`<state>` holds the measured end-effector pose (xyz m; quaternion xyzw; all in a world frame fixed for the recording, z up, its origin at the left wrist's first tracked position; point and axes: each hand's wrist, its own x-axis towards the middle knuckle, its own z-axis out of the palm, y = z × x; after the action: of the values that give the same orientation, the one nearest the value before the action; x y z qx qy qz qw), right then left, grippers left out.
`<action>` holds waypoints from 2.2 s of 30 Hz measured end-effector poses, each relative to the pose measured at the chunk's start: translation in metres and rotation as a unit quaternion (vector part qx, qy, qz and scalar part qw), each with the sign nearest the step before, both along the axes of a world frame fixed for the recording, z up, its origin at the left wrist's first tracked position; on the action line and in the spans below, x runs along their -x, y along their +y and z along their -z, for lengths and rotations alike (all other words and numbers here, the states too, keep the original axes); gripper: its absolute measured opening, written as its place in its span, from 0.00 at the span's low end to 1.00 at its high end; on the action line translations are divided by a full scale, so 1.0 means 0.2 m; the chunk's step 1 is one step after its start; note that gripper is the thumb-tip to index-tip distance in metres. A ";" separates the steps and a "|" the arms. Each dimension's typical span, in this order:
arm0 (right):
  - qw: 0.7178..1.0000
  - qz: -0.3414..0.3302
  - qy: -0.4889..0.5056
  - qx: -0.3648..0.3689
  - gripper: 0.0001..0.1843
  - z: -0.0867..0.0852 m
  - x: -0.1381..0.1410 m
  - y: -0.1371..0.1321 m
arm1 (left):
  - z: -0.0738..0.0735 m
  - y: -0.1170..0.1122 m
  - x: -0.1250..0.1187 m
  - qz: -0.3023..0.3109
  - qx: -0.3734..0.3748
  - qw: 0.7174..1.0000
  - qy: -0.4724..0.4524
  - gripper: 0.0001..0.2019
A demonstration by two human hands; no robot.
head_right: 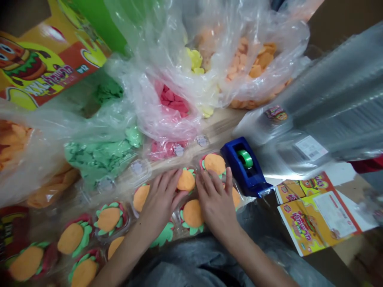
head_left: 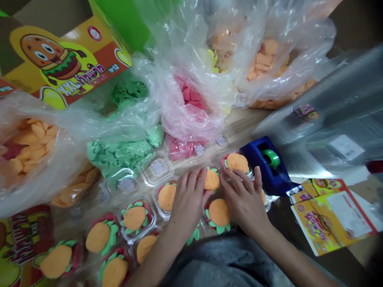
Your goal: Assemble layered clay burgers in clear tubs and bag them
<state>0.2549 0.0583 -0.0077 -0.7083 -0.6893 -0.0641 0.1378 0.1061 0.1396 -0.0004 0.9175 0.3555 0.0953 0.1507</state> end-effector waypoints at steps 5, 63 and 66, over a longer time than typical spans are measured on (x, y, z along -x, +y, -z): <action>0.999 -0.038 -0.002 -0.014 0.15 0.02 -0.04 0.00 | -0.01 0.02 0.00 0.018 0.010 0.999 0.026 0.23; 0.982 0.076 0.171 0.030 0.12 -0.19 -0.30 -0.31 | -0.14 0.08 -0.08 0.145 0.031 0.989 -0.020 0.13; 0.986 0.075 0.137 0.058 0.20 -0.10 -0.21 -0.32 | -0.14 -0.04 -0.04 0.187 0.039 0.982 0.009 0.17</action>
<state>0.2976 -0.0056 0.0116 -0.7666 -0.6116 0.0632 0.1849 0.1133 0.1320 0.0275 0.9620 0.1827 0.0437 0.1983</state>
